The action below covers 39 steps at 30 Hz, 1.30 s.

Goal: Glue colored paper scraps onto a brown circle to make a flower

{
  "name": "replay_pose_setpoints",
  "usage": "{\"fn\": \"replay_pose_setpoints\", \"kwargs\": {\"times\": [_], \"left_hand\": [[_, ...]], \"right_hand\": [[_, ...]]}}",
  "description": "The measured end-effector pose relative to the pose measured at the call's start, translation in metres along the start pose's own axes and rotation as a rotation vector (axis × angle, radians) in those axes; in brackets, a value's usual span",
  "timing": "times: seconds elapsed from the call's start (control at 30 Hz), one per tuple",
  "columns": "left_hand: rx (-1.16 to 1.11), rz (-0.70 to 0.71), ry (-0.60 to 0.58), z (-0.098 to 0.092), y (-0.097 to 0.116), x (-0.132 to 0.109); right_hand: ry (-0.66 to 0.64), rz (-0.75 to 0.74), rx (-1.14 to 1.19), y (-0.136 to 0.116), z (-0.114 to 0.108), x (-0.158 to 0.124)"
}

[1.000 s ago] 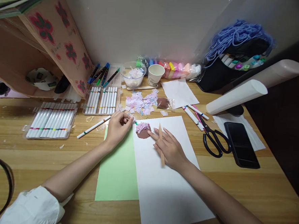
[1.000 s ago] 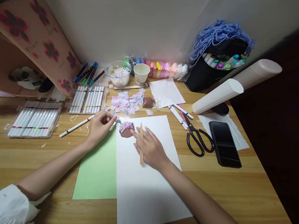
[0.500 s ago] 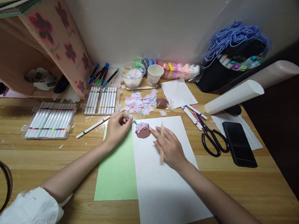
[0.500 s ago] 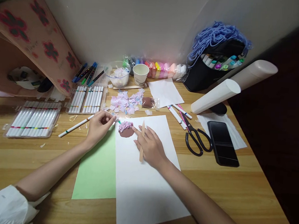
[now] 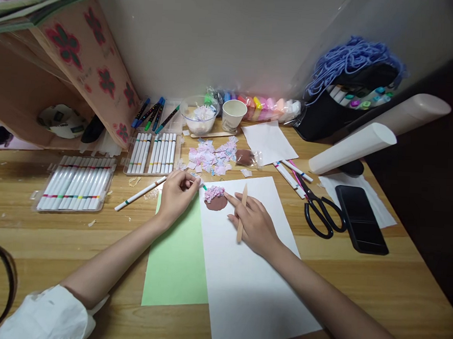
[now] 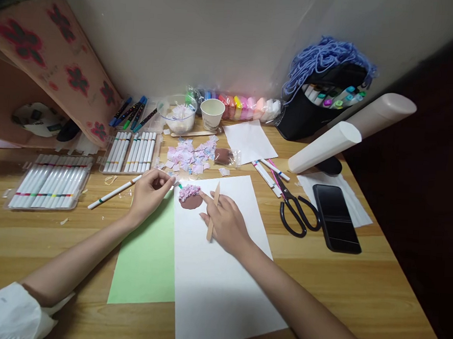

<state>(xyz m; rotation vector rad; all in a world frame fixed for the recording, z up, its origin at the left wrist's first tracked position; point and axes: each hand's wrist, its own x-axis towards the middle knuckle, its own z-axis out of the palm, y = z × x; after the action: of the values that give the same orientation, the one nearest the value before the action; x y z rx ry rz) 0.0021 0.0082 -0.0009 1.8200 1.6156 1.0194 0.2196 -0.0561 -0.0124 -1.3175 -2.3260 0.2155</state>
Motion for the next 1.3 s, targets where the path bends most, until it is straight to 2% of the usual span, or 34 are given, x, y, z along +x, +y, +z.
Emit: {"fn": "replay_pose_setpoints", "kwargs": {"times": [0.1, 0.23, 0.5, 0.8, 0.93, 1.13, 1.3], "left_hand": [[-0.005, 0.002, 0.002, 0.0003, -0.0005, 0.0003], [-0.011, 0.005, 0.009, 0.0004, -0.0005, 0.0005], [-0.009, 0.007, 0.014, 0.0009, -0.0011, 0.0005], [-0.007, 0.01, 0.017, 0.0001, -0.0013, 0.0001], [0.0, 0.018, 0.019, 0.0006, -0.0018, 0.0002], [0.004, 0.016, 0.019, 0.0002, -0.0009, -0.0001], [0.007, 0.02, 0.018, -0.0002, -0.0007, -0.0005]], "right_hand": [[-0.048, 0.03, 0.013, 0.0, 0.0006, 0.001], [-0.05, 0.049, 0.017, -0.0007, 0.0001, 0.0018], [0.071, -0.086, -0.033, -0.003, -0.0018, -0.0021], [0.119, -0.103, -0.003, -0.0042, -0.0037, -0.0031], [0.091, -0.203, -0.005, -0.0034, -0.0037, -0.0043], [0.091, -0.162, -0.03, -0.0046, -0.0033, -0.0039], [0.035, -0.248, 0.004, -0.0051, -0.0049, -0.0039]]}}
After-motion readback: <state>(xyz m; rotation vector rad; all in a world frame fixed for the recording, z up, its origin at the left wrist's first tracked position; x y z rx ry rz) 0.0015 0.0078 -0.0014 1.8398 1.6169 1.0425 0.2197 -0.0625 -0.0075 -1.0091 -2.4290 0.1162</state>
